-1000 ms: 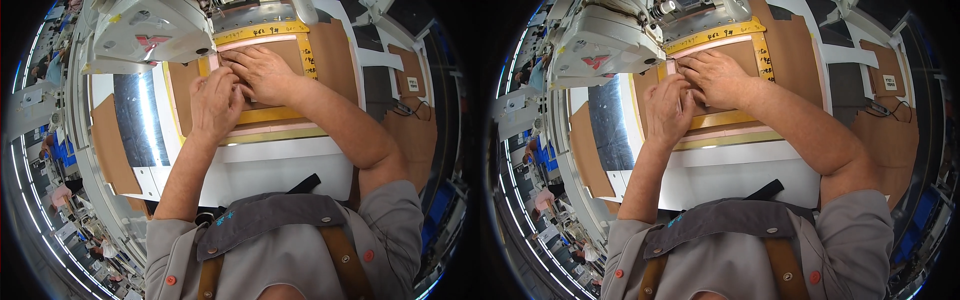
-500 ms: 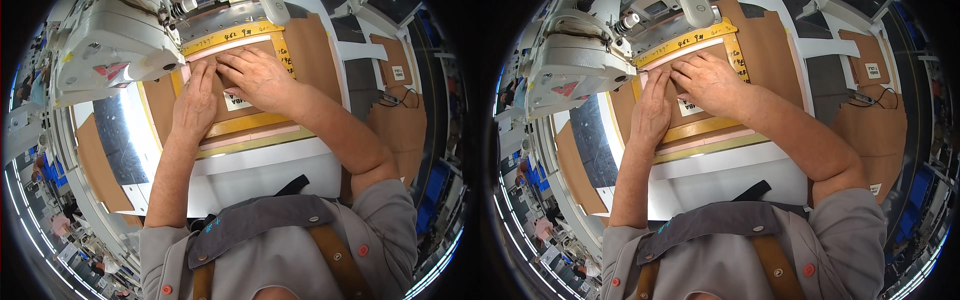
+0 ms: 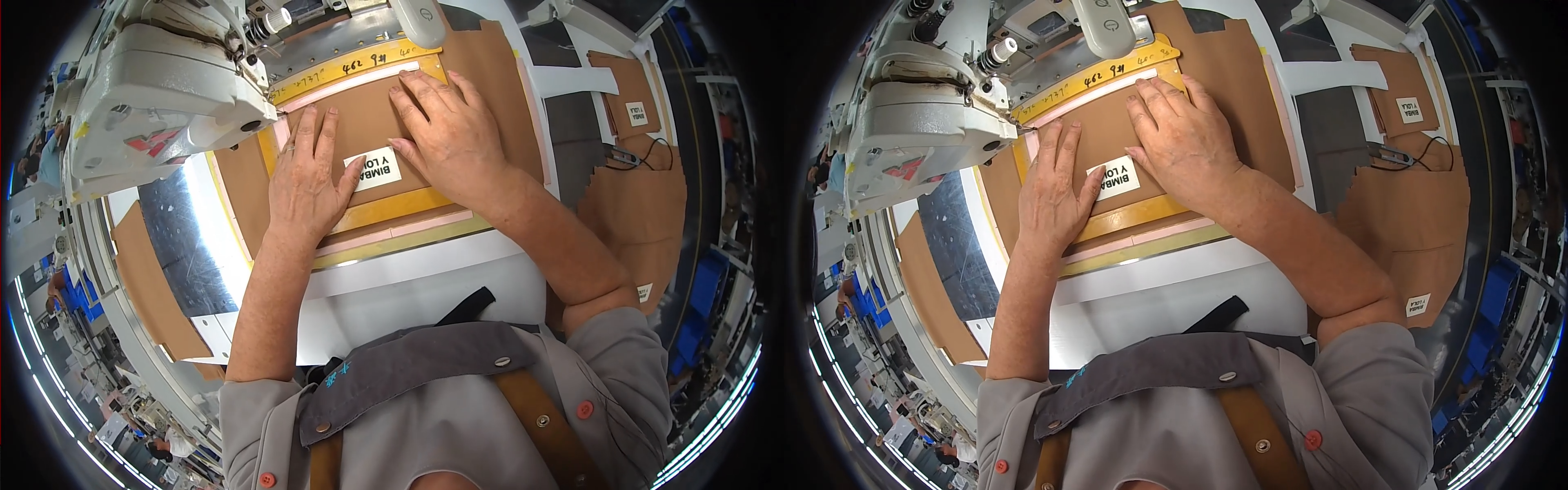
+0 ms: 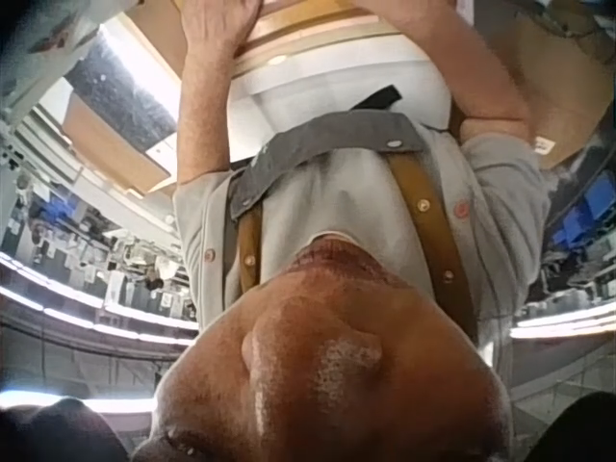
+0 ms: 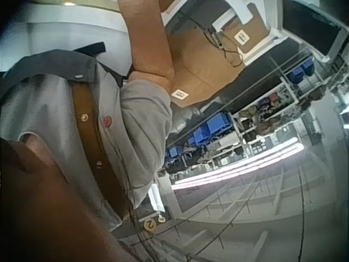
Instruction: The recorder is placing leather pieces and labels into a template and operating a programmable pattern sewing machine to attach them.
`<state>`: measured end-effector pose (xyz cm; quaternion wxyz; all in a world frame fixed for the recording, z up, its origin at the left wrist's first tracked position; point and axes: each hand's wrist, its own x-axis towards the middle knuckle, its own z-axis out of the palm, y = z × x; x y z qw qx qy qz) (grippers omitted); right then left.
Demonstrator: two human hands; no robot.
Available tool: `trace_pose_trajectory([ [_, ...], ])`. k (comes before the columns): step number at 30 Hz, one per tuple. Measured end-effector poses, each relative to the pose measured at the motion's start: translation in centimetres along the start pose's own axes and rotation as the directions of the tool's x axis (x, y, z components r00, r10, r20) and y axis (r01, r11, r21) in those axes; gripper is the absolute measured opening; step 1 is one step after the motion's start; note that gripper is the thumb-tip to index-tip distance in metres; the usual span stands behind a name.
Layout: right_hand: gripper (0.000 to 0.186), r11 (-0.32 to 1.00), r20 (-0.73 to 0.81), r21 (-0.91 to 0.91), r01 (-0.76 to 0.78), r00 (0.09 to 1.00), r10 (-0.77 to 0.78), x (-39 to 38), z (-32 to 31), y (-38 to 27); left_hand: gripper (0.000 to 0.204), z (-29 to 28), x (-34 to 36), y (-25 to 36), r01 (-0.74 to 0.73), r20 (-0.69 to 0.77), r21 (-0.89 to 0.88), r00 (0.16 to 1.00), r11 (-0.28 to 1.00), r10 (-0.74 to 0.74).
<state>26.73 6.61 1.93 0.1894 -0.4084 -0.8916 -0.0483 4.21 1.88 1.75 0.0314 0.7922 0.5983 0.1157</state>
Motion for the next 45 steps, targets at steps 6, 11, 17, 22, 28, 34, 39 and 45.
trace_pose_trajectory([
  [6, 0.065, 0.997, 0.063, -0.021, -0.079, 0.995, 0.080, -0.2, -0.6, -0.3, 0.064, -0.4, -0.1, 0.3, 0.028, 0.009, 0.006, 1.000, 1.000, -0.028],
  [11, 0.068, 0.995, 0.062, -0.066, -0.074, 0.995, 0.078, -0.1, 0.0, -1.0, 0.062, -0.8, 0.1, 0.7, 0.037, 0.027, 0.018, 0.999, 0.999, -0.037],
  [17, 0.065, 0.993, 0.076, -0.063, -0.097, 0.992, 0.102, 0.2, 0.5, -1.3, 0.052, -0.7, 1.8, 2.0, -0.090, -0.030, -0.065, 0.996, 0.994, 0.089],
  [22, 0.064, 0.990, 0.100, -0.125, -0.071, 0.991, 0.084, -0.2, 0.4, -1.1, 0.054, 1.6, 3.1, 1.4, -0.251, -0.061, -0.154, 0.968, 0.956, 0.244],
  [28, 0.057, 0.994, 0.115, -0.086, -0.067, 0.990, 0.077, -0.3, 0.3, -0.5, 0.059, 1.5, 3.1, 1.6, -0.148, -0.026, -0.238, 0.989, 0.960, 0.146],
  [34, 0.055, 0.996, 0.136, -0.071, 0.055, 0.990, -0.045, -0.7, 0.5, -0.7, 0.060, 1.6, 3.2, 1.6, -0.151, -0.029, -0.223, 0.989, 0.963, 0.148],
  [39, 0.049, 1.000, 0.149, 0.006, 0.004, 0.989, -0.004, 0.0, 0.4, -0.9, 0.059, 1.7, 3.0, 1.6, -0.144, -0.041, -0.228, 0.990, 0.963, 0.138],
  [45, 0.047, 0.999, 0.147, -0.039, 0.028, 0.989, -0.022, 0.5, 1.3, -1.4, 0.056, 1.8, 2.9, 1.6, -0.126, -0.065, -0.281, 0.992, 0.951, 0.112],
])
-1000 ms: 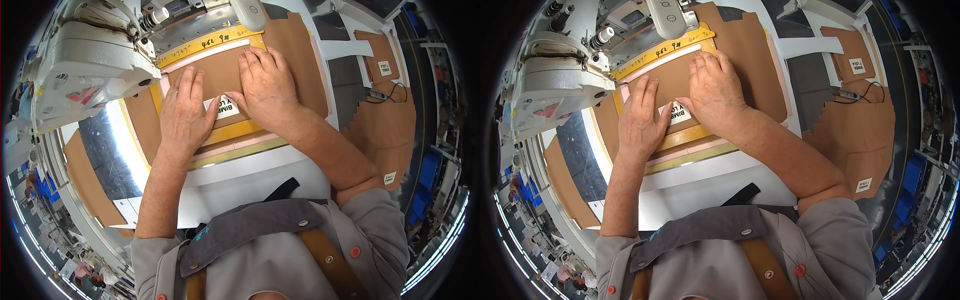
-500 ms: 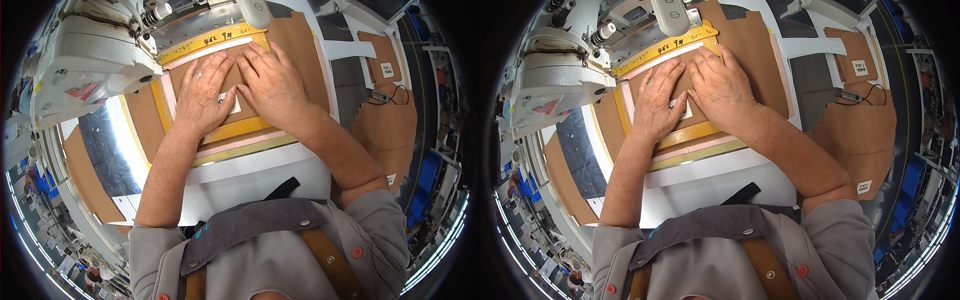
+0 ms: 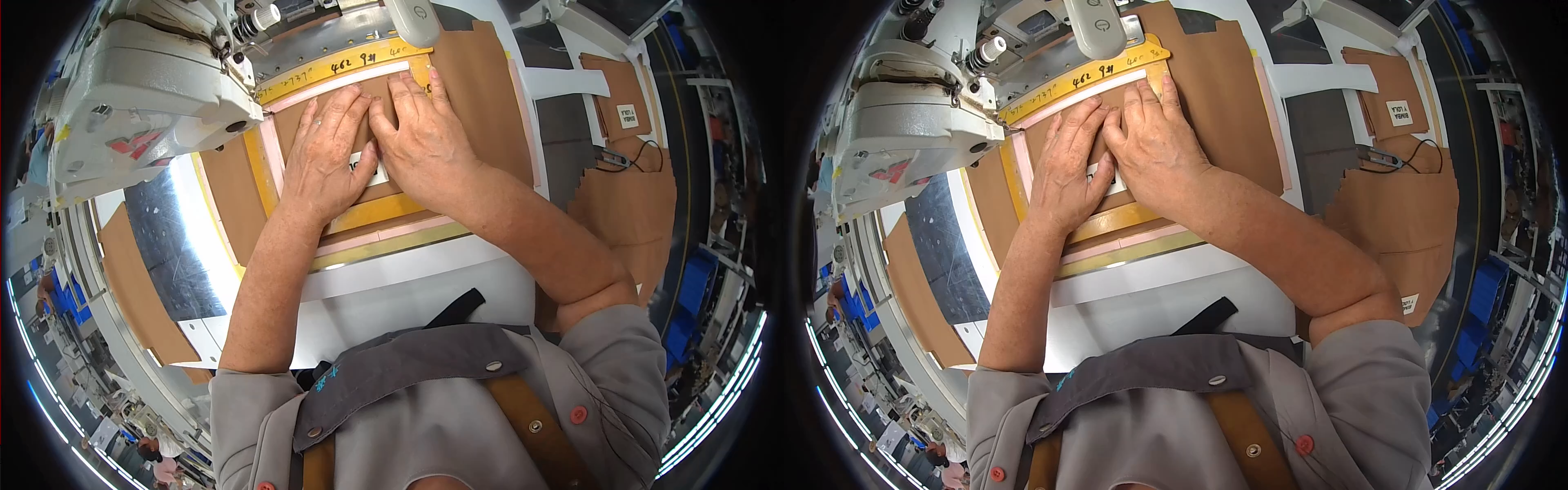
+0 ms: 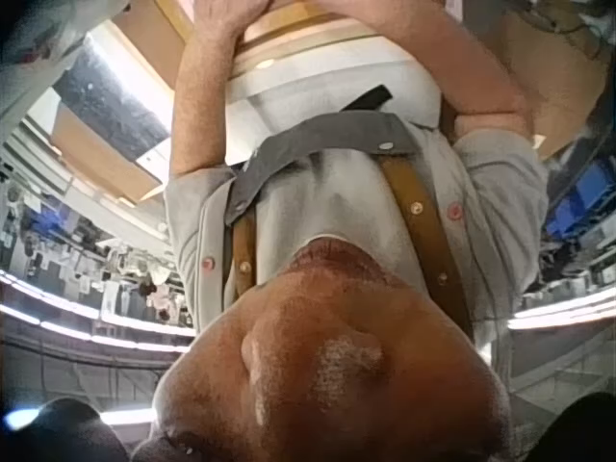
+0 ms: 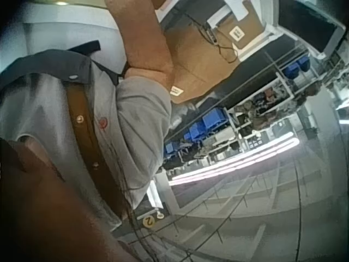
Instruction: The recorder is placing leather pieces and labels into a template and operating a programmable pattern sewing machine to attach them.
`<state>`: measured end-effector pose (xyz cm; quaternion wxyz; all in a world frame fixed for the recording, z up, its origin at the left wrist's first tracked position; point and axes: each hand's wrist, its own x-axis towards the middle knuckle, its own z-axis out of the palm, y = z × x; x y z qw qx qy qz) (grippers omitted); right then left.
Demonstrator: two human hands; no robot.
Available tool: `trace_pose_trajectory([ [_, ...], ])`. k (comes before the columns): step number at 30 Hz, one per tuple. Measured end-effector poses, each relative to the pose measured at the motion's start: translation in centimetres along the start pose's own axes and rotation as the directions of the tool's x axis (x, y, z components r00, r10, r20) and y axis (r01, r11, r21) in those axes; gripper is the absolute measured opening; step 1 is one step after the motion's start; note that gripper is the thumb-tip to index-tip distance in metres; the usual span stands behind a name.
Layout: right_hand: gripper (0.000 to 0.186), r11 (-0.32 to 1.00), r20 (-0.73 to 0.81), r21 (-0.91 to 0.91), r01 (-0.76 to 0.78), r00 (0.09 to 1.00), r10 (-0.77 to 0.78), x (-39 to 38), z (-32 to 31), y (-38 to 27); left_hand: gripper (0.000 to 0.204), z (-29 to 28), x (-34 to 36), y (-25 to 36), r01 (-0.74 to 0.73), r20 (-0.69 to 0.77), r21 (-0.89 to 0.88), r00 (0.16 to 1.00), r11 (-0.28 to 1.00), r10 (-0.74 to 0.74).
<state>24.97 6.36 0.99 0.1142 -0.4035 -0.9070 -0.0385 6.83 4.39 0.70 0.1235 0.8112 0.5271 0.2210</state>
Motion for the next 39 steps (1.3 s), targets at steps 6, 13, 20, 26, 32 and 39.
trace_pose_trajectory([
  [6, 0.051, 0.998, -0.017, 0.067, 0.005, 1.000, -0.004, 0.1, -0.1, -0.1, 0.057, -0.5, -0.5, 0.1, 0.023, -0.006, 0.010, 1.000, 1.000, -0.023],
  [13, 0.051, 0.999, -0.010, 0.028, 0.018, 1.000, -0.017, -0.4, -0.1, 0.4, 0.049, -2.0, -2.5, -0.5, 0.102, -0.115, 0.243, 0.990, 0.965, -0.076],
  [20, 0.049, 0.998, -0.028, -0.043, 0.050, 0.998, -0.052, 0.4, 0.0, 0.1, 0.053, -2.2, -3.2, -0.2, 0.151, -0.124, 0.446, 0.987, 0.882, -0.106],
  [26, 0.049, 0.996, -0.037, -0.042, 0.074, 0.996, -0.075, 0.5, 0.3, 0.3, 0.055, -2.2, -3.7, -0.5, 0.193, -0.124, 0.414, 0.980, 0.890, -0.155],
  [32, 0.054, 0.994, -0.013, -0.092, 0.055, 0.998, -0.057, 0.6, -0.2, 0.1, 0.060, -2.9, -3.8, -1.4, 0.169, -0.078, 0.400, 0.986, 0.901, -0.151],
  [39, 0.051, 0.996, -0.009, -0.044, 0.082, 0.997, -0.082, 0.3, 0.1, 0.3, 0.060, -2.7, -4.0, -1.4, 0.146, -0.118, 0.384, 0.987, 0.912, -0.108],
])
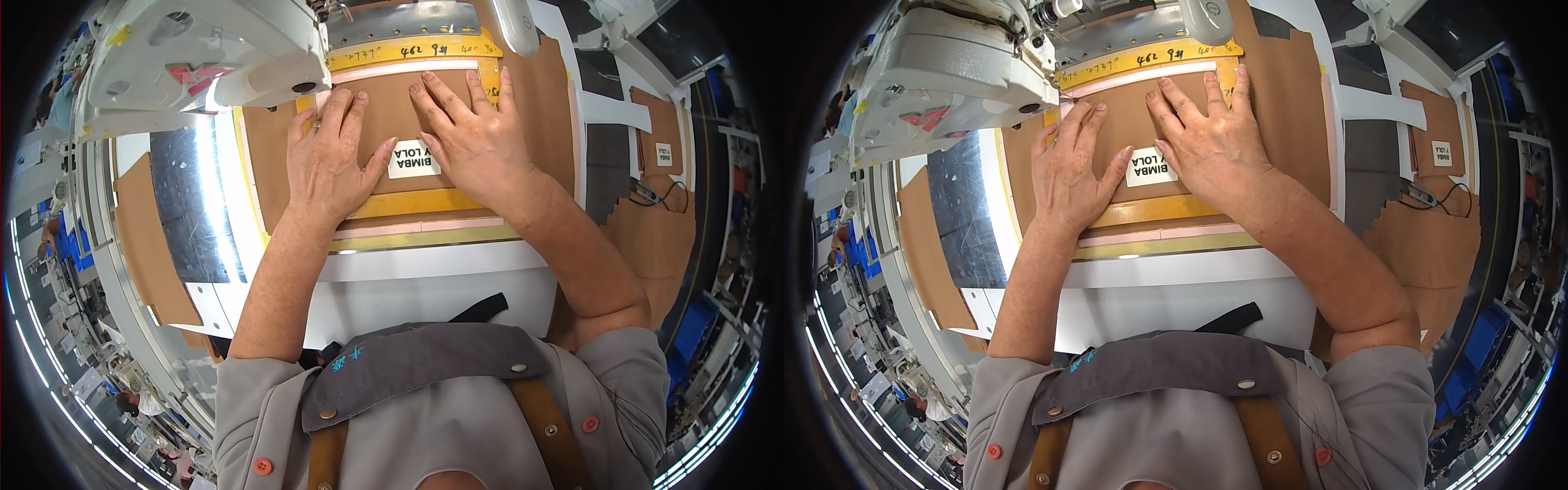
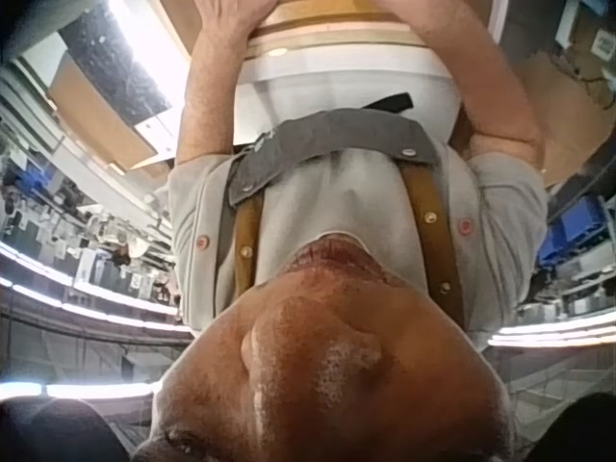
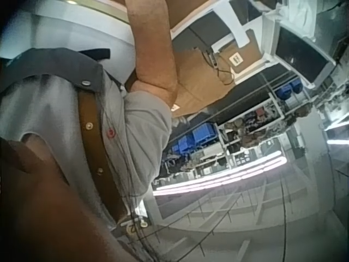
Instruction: The recorder is placing leather pieces and labels into a template and operating a programmable pattern sewing machine to attach them.
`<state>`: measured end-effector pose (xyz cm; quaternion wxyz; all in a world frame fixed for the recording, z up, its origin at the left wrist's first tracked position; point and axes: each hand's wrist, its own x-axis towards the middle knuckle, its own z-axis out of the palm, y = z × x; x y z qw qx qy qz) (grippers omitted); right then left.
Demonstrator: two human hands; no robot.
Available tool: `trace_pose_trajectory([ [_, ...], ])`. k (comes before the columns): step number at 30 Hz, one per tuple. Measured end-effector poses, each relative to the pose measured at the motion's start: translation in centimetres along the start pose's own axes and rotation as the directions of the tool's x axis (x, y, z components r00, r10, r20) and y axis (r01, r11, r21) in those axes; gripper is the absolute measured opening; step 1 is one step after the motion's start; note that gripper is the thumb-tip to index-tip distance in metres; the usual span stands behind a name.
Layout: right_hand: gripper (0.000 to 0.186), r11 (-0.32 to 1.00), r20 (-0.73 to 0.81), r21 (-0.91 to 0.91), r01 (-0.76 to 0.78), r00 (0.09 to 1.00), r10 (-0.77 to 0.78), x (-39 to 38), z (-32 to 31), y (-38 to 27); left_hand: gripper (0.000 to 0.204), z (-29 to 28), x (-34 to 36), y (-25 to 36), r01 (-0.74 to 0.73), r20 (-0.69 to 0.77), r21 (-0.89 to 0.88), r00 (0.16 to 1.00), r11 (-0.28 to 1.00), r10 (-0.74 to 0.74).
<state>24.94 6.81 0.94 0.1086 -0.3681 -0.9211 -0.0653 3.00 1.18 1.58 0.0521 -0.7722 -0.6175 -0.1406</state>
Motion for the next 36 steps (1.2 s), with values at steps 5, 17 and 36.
trace_pose_trajectory([
  [5, 0.051, 1.000, -0.005, -0.010, 0.007, 1.000, -0.007, 0.2, -0.2, -0.1, 0.059, -0.3, 0.1, -0.1, 0.037, 0.075, -0.017, 0.997, 0.999, -0.036],
  [17, 0.054, 1.000, 0.003, 0.013, 0.022, 1.000, -0.022, 0.8, 0.1, -0.6, 0.057, -0.7, -0.1, -1.0, 0.041, 0.102, 0.063, 0.994, 0.997, -0.047],
  [36, 0.059, 0.992, -0.001, -0.076, 0.103, 0.995, -0.103, 2.6, 0.7, -2.0, 0.062, -1.6, -1.3, -3.4, 0.061, 0.111, 0.151, 0.991, 0.987, -0.078],
])
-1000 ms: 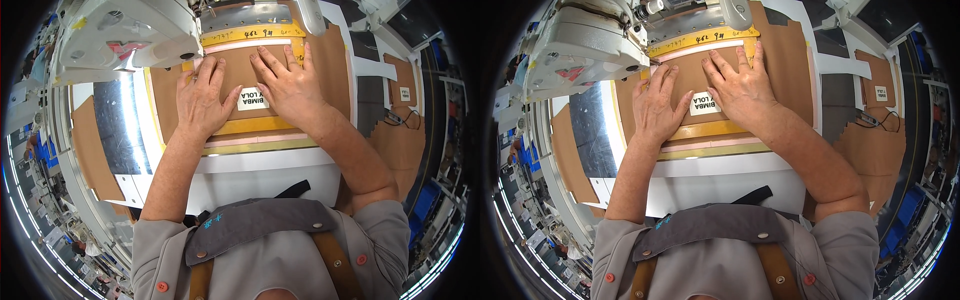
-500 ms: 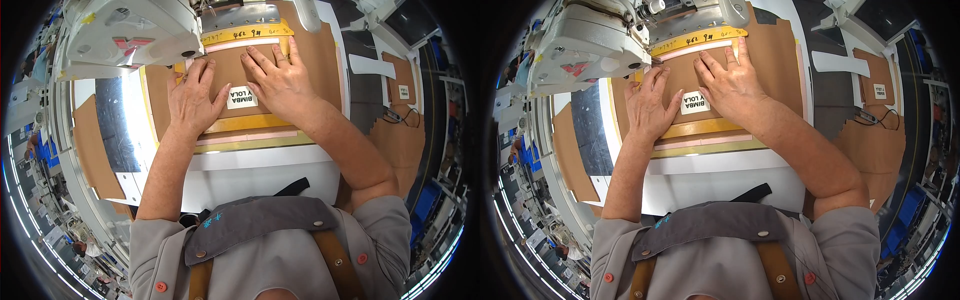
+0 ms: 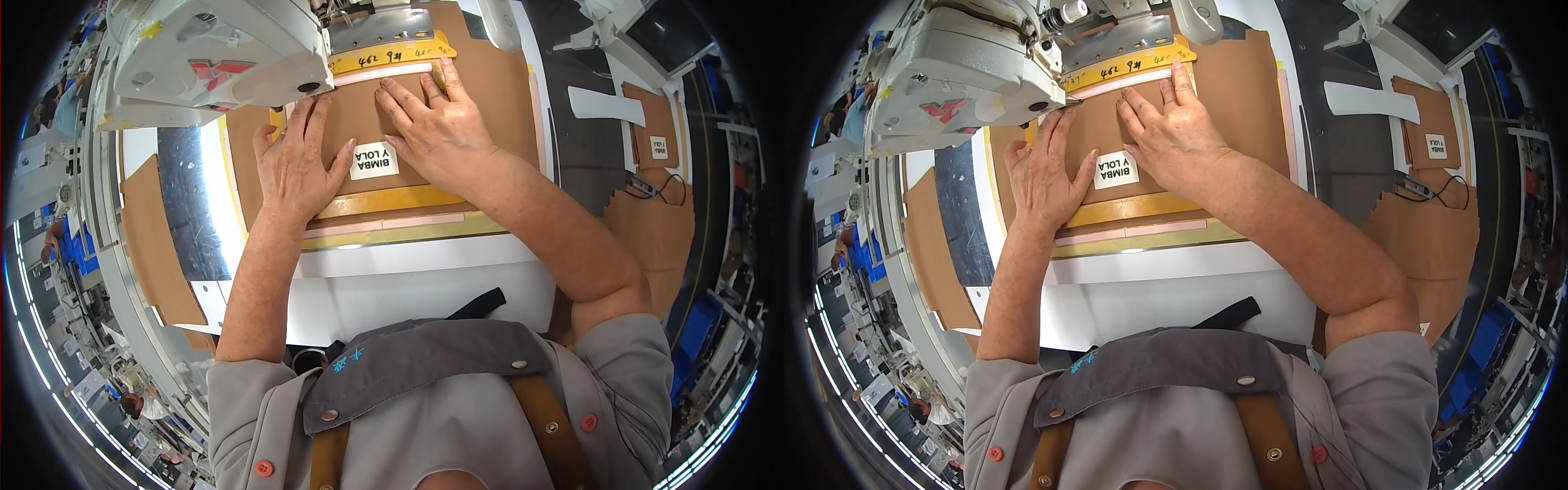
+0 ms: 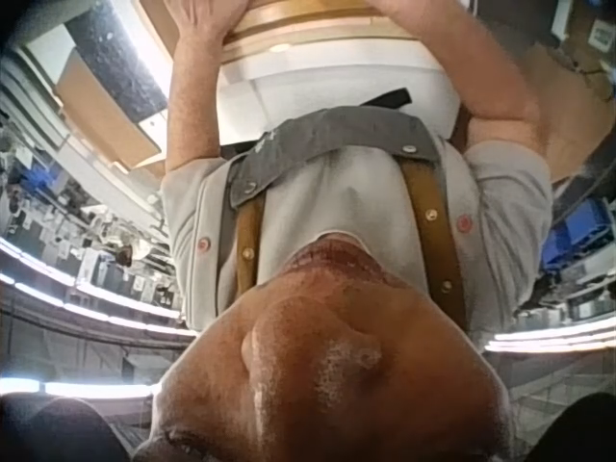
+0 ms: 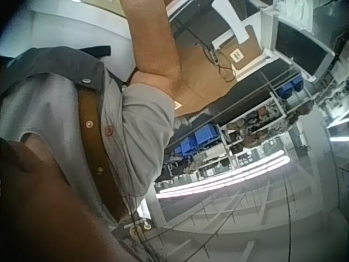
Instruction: The recorder is placing leather pieces and labels into a template and operating a programmable pattern sewing machine to attach them.
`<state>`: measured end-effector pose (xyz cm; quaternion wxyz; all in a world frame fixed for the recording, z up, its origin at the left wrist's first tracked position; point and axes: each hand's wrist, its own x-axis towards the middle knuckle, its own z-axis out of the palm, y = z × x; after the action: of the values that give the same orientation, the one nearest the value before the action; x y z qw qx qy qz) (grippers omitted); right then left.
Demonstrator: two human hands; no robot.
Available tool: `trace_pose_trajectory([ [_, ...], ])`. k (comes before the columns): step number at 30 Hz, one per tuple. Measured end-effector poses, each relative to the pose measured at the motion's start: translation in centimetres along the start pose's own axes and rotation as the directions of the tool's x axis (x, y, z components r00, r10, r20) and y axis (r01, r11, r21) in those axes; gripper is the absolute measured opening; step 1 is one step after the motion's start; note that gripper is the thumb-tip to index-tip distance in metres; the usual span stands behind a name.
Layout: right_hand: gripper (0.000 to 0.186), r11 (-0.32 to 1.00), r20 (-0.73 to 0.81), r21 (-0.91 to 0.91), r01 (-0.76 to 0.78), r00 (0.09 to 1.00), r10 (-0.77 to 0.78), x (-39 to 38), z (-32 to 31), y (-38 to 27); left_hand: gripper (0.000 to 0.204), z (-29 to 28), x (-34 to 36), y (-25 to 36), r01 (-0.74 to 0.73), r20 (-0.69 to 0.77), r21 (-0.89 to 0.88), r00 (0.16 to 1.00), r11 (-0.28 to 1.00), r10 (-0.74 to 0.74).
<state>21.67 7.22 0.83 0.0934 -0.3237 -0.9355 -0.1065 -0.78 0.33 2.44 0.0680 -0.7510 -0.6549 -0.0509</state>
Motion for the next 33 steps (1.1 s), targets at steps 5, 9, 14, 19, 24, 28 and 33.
trace_pose_trajectory([
  [5, 0.062, 0.999, 0.026, 0.021, 0.031, 0.999, -0.032, 0.6, -0.1, -0.4, 0.065, -0.5, 0.0, 0.0, 0.004, 0.044, 0.048, 0.999, 0.999, -0.006],
  [9, 0.060, 1.000, -0.007, -0.018, 0.023, 1.000, -0.023, 1.0, -0.2, -0.9, 0.066, -0.6, 0.2, 0.2, 0.015, 0.055, 0.114, 0.998, 0.993, -0.021],
  [14, 0.057, 1.000, -0.044, -0.005, -0.030, 0.999, 0.030, 1.5, -0.3, -1.2, 0.069, -0.6, 0.2, 0.0, 0.051, 0.074, 0.143, 0.995, 0.988, -0.062],
  [19, 0.066, 1.000, -0.058, 0.016, 0.021, 0.998, -0.020, 1.7, 0.2, -1.1, 0.069, -0.8, 0.2, 0.0, 0.069, 0.096, 0.173, 0.992, 0.983, -0.086],
  [24, 0.066, 0.998, -0.031, 0.046, 0.033, 0.999, -0.032, 2.0, 0.3, -0.9, 0.067, -0.7, 0.0, -0.5, 0.065, 0.064, 0.171, 0.995, 0.983, -0.077],
  [28, 0.066, 0.997, 0.005, 0.072, 0.034, 0.999, -0.035, 2.0, -0.1, -1.1, 0.065, -1.0, -0.1, -0.8, 0.072, 0.107, 0.185, 0.990, 0.980, -0.093],
  [33, 0.060, 0.996, -0.026, 0.079, -0.035, 0.999, 0.037, 1.9, -0.5, -1.6, 0.065, -1.1, -0.5, -1.2, 0.086, 0.123, 0.199, 0.986, 0.976, -0.112],
])
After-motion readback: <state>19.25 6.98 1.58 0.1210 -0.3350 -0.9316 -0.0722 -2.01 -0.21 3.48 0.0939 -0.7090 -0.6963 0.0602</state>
